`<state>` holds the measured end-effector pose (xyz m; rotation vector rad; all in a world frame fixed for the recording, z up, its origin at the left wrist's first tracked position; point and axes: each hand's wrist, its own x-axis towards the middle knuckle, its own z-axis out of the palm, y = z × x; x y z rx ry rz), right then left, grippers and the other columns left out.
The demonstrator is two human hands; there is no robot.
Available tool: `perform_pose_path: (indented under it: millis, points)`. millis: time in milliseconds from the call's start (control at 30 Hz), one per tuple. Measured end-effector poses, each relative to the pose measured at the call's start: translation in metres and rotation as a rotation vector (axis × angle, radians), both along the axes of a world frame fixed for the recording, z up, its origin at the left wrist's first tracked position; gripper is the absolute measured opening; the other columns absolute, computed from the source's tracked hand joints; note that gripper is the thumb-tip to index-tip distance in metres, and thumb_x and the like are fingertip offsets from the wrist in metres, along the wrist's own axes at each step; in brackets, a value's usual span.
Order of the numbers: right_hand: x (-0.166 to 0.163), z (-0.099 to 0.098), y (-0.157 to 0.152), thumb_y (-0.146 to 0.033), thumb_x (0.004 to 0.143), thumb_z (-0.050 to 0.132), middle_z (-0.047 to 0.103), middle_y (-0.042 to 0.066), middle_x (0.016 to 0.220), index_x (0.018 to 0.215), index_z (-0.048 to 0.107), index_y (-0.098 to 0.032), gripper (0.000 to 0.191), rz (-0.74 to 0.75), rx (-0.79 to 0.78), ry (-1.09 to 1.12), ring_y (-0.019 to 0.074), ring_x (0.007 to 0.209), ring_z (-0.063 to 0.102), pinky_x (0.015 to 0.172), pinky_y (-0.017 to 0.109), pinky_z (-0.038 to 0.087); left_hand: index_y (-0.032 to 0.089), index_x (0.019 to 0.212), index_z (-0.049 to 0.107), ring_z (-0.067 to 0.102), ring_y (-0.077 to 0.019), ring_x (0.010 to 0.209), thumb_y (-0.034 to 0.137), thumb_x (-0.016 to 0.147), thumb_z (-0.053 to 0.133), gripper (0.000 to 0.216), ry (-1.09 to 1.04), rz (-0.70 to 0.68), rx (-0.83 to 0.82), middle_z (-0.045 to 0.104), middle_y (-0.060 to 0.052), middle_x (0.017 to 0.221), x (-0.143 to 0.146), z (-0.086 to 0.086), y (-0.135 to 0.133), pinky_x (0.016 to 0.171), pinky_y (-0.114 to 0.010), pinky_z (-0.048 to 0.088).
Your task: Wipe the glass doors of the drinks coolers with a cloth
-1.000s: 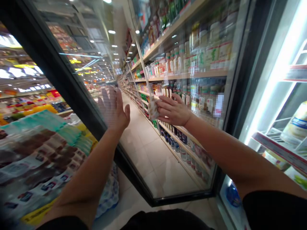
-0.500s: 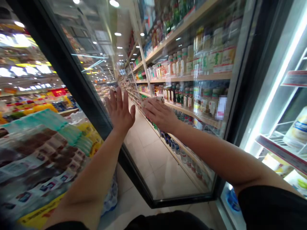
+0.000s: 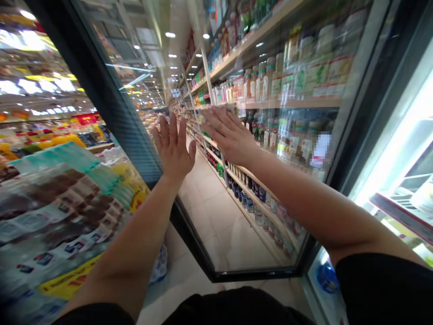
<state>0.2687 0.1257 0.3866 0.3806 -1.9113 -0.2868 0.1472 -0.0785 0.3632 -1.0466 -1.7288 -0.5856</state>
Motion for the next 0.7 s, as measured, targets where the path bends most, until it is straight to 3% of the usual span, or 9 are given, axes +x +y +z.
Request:
perform_pose_path:
  millis: [100, 233, 300, 400, 467, 600, 700]
  points:
    - [0.009, 0.014, 0.013, -0.019, 0.102, 0.039, 0.035, -0.003, 0.166, 0.156, 0.037, -0.026, 0.054, -0.071, 0.020, -0.028, 0.0240, 0.156, 0.027, 0.128, 0.056, 0.029, 0.023, 0.160, 0.033, 0.000, -0.0271, 0.158, 0.058, 0.102, 0.035, 0.068, -0.021, 0.000, -0.002, 0.024, -0.006, 0.169, 0.001, 0.000, 0.000, 0.129, -0.053, -0.005]
    - [0.020, 0.033, 0.032, -0.023, 0.105, 0.033, 0.023, 0.001, 0.171, 0.160, 0.028, -0.021, 0.055, -0.159, -0.243, 0.115, 0.0258, 0.159, 0.015, 0.129, 0.059, 0.019, 0.024, 0.159, 0.034, 0.001, -0.0259, 0.159, 0.057, 0.101, 0.036, 0.067, 0.000, -0.016, 0.016, 0.024, -0.005, 0.169, 0.001, 0.000, 0.000, 0.130, -0.053, -0.004]
    - [0.023, 0.023, 0.031, -0.024, 0.105, 0.033, 0.022, 0.005, 0.171, 0.160, 0.028, -0.018, 0.055, -0.163, -0.263, 0.112, 0.0274, 0.159, 0.013, 0.129, 0.059, 0.017, 0.024, 0.159, 0.034, 0.001, -0.0257, 0.159, 0.057, 0.101, 0.036, 0.066, 0.003, -0.025, 0.017, 0.025, -0.005, 0.169, 0.000, 0.000, 0.000, 0.130, -0.053, -0.004]
    - [0.027, 0.001, 0.025, -0.024, 0.104, 0.037, 0.033, 0.002, 0.167, 0.158, 0.035, -0.025, 0.054, -0.127, -0.099, -0.046, 0.0241, 0.158, 0.021, 0.129, 0.053, 0.023, 0.023, 0.159, 0.033, 0.002, -0.0260, 0.159, 0.056, 0.102, 0.036, 0.066, 0.017, -0.022, 0.011, 0.024, -0.006, 0.168, -0.001, -0.001, 0.000, 0.130, -0.053, -0.003]
    - [0.033, -0.002, 0.026, -0.021, 0.104, 0.038, 0.038, -0.002, 0.165, 0.155, 0.040, -0.030, 0.052, -0.123, -0.019, -0.131, 0.0217, 0.156, 0.028, 0.128, 0.051, 0.027, 0.023, 0.159, 0.033, 0.003, -0.0258, 0.159, 0.055, 0.102, 0.038, 0.066, 0.044, -0.008, 0.014, 0.024, -0.006, 0.168, -0.002, -0.001, 0.000, 0.130, -0.053, -0.002]
    - [0.046, 0.014, 0.043, -0.022, 0.104, 0.039, 0.037, 0.007, 0.165, 0.155, 0.042, -0.021, 0.051, -0.214, -0.219, 0.062, 0.0272, 0.155, 0.029, 0.126, 0.056, 0.025, 0.023, 0.159, 0.035, 0.005, -0.0250, 0.159, 0.052, 0.101, 0.040, 0.065, 0.077, 0.024, 0.022, 0.027, -0.007, 0.168, -0.004, -0.002, 0.000, 0.130, -0.051, 0.000]
    - [0.048, 0.004, 0.051, -0.024, 0.104, 0.039, 0.034, 0.013, 0.166, 0.156, 0.040, -0.016, 0.053, -0.219, -0.330, 0.188, 0.0298, 0.157, 0.024, 0.127, 0.057, 0.023, 0.022, 0.158, 0.037, 0.006, -0.0243, 0.159, 0.052, 0.101, 0.040, 0.064, 0.075, 0.035, 0.017, 0.030, -0.008, 0.167, -0.002, -0.001, -0.001, 0.130, -0.049, 0.001]
